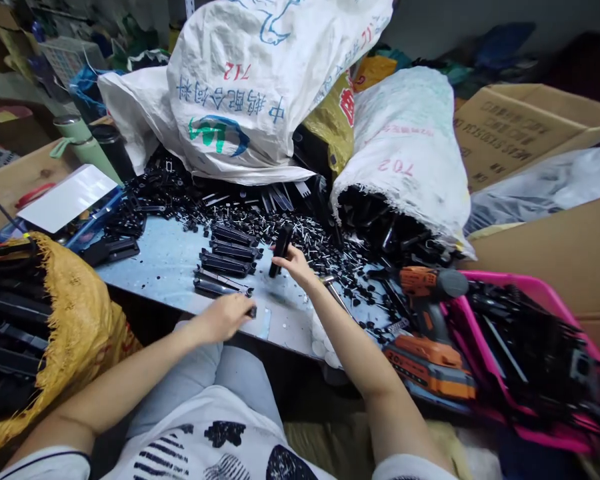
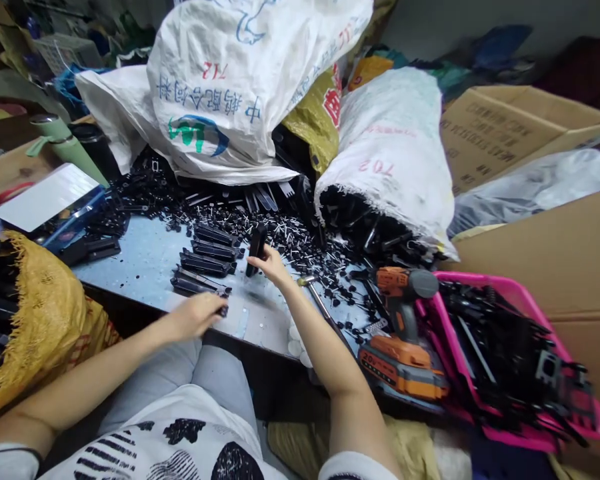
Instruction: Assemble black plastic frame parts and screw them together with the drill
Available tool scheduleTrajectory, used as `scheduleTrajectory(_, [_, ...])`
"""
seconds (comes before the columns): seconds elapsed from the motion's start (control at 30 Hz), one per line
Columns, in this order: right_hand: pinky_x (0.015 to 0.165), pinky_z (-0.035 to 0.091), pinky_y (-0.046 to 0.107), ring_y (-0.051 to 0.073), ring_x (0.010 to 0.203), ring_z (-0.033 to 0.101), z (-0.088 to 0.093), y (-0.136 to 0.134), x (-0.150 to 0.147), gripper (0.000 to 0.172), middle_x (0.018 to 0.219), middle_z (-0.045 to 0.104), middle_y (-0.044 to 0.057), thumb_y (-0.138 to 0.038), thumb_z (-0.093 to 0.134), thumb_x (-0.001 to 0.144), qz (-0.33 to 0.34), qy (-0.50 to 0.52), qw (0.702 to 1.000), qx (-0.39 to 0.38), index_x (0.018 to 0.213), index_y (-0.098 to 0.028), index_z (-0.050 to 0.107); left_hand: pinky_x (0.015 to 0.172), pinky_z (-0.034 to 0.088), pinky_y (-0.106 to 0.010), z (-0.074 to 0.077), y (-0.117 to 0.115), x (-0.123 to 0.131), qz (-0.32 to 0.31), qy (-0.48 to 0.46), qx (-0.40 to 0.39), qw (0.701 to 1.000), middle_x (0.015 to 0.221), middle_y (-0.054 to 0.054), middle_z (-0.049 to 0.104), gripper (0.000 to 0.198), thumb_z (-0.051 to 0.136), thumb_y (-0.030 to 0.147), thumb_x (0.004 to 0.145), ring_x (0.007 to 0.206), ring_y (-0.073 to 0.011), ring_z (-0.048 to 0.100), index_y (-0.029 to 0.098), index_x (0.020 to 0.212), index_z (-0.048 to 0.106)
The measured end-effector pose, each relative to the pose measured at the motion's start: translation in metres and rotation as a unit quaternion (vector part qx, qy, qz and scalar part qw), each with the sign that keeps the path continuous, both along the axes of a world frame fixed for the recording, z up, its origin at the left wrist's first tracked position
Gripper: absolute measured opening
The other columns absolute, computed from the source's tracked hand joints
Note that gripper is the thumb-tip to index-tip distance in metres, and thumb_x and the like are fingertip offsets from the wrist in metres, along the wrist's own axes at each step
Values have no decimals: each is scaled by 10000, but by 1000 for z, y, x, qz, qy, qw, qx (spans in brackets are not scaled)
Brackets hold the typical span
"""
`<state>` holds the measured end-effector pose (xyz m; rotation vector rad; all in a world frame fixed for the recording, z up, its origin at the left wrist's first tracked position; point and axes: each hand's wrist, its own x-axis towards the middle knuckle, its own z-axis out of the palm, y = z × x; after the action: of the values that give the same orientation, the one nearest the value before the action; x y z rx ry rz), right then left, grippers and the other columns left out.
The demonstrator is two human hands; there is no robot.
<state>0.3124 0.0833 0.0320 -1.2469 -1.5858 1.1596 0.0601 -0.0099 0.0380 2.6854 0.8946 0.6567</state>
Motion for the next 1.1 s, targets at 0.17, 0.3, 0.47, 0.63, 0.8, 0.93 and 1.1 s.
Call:
scheduleTrajectory(0.17, [794,420,380,257,898,497,5,-75,25,229,916,568,119,-353,586,779,-54,-386,909,149,878,-146,583,813,445,-372,-33,-11,18,42,178,-21,983,1000,-111,603,207,427,157,920,944,-229,555,143,1087,547])
scheduleTrajectory(0.3, [820,417,422,310,980,485,-9,-126,19,366,1086,547,182,-401,543,858,-8,-525,832,177,1109,-136,575,884,425,-376,-41,4,5,67,172,-10,983,1121,-137,582,333,381,121,919,1048,-234,526,129,1230,500])
scheduleTrajectory(0.47, [903,436,450,284,1060,520,-30,-143,0,432,1174,545,157,-403,439,936,47,-396,901,170,1318,-212,499,865,459,-392,-32,-13,9,127,40,-65,989,1087,-146,592,367,351,209,949,1013,-245,564,120,1263,517])
scheduleTrajectory(0.63, [665,540,304,145,731,608,-22,-132,-27,511,1068,611,83,-456,291,974,-24,-11,1000,9,1427,-235,375,845,492,-308,-13,-29,39,129,-200,-184,954,1088,-90,596,399,390,311,957,938,-174,603,189,1319,504])
scheduleTrajectory(0.8, [693,536,286,127,733,598,-10,-133,-20,529,1049,629,64,-453,497,904,23,15,998,54,1386,-239,460,845,484,-322,2,-36,50,156,-222,-176,946,1004,-93,608,375,465,281,926,939,-187,585,171,1268,571])
scheduleTrajectory(0.93, [854,510,323,163,916,603,-6,-140,-14,492,1056,628,77,-393,534,900,50,-40,987,147,1364,-238,490,778,490,-297,6,-42,58,157,-229,-149,949,936,-76,590,350,452,261,933,846,-162,583,178,1243,592])
scheduleTrajectory(1.1, [751,541,302,139,806,592,-8,-149,-30,502,1081,601,90,-387,490,926,-54,8,986,158,1403,-240,436,808,489,-284,10,-42,69,164,-314,-63,933,998,-96,582,343,420,231,949,910,-154,580,170,1248,577])
